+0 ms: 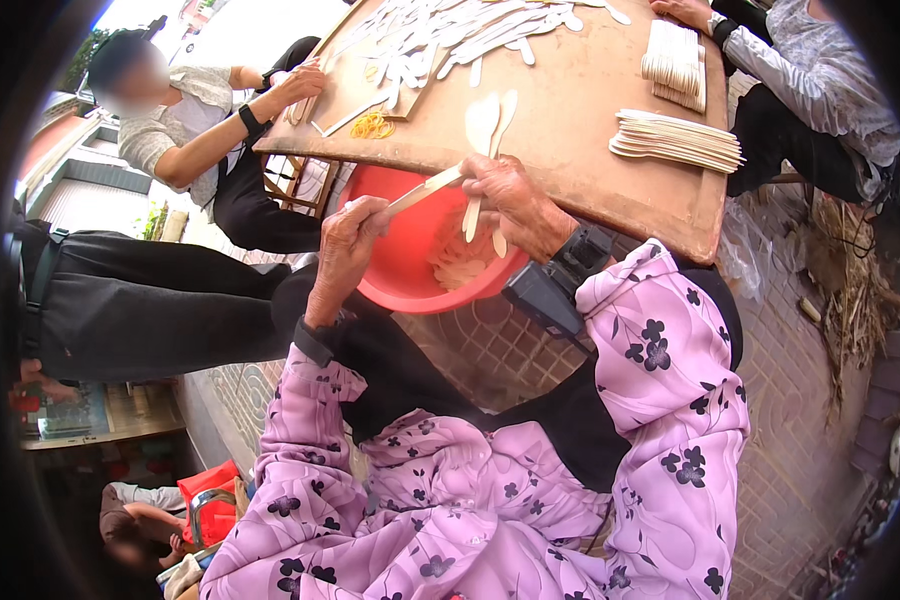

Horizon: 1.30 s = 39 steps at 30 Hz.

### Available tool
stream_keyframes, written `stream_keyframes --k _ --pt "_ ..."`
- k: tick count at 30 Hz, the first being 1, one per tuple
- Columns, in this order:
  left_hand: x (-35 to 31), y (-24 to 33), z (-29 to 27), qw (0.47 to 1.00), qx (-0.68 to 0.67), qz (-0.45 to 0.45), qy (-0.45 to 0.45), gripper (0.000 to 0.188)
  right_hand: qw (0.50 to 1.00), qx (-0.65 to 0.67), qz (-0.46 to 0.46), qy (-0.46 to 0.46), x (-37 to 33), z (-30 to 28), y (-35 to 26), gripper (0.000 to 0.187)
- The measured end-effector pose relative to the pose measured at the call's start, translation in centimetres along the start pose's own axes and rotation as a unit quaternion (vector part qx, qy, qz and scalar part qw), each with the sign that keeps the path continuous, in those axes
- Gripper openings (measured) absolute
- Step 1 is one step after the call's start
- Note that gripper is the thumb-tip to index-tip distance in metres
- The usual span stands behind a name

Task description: Sorting, stacking, and bundling wooden spoons into groups using rubber bands at an outdoor table.

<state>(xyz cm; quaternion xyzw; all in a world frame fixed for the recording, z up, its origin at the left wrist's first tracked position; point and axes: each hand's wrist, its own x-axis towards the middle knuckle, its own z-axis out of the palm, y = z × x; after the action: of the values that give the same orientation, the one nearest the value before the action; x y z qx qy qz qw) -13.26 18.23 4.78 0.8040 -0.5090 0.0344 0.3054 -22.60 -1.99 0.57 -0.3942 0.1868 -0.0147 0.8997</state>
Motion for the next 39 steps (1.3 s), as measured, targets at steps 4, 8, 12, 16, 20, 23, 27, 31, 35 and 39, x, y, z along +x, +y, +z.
stream_keyframes --k 4,8,12,16,20,23,27,31,35,39 --pt "-0.9 0.0 0.3 0.992 -0.116 -0.037 0.010 0.012 0.998 0.042 0.044 -0.034 0.1 0.3 0.1 0.010" --pt "-1.0 -0.5 0.6 0.968 -0.223 -0.113 0.005 0.013 0.996 0.040 0.047 -0.058 -0.2 0.4 -0.4 0.015" --pt "-0.6 -3.3 -1.1 0.968 -0.161 -0.185 -0.063 0.020 0.983 -0.138 -0.089 -0.077 1.1 -0.4 -1.0 0.023" --pt "-1.7 -7.3 -0.5 0.978 0.084 -0.183 -0.046 0.025 0.978 -0.119 -0.172 -0.004 1.5 -1.0 -3.0 0.028" --pt "-0.4 -6.3 -1.3 0.984 0.131 -0.110 0.041 0.017 0.967 -0.104 -0.222 0.062 0.1 0.1 -5.4 0.026" --pt "4.2 -2.3 -2.5 0.993 0.111 -0.041 0.023 0.013 0.963 -0.055 -0.249 0.085 0.1 -1.9 -6.4 0.026" --pt "12.4 -1.4 -0.9 0.991 0.131 -0.003 -0.014 0.019 0.968 0.059 -0.225 0.089 -0.6 -2.5 -7.1 0.024" --pt "20.6 -5.4 3.5 0.983 0.178 0.038 -0.013 0.018 0.971 0.102 -0.208 0.065 -0.1 -2.2 -6.4 0.022" --pt "25.0 -7.5 7.1 0.970 0.234 0.057 0.016 0.014 0.973 0.100 -0.197 0.066 -0.5 -2.3 -6.5 0.023" --pt "25.8 -7.8 8.3 0.971 0.234 -0.005 0.039 0.012 0.977 0.083 -0.186 0.069 -0.6 -2.2 -6.6 0.023"
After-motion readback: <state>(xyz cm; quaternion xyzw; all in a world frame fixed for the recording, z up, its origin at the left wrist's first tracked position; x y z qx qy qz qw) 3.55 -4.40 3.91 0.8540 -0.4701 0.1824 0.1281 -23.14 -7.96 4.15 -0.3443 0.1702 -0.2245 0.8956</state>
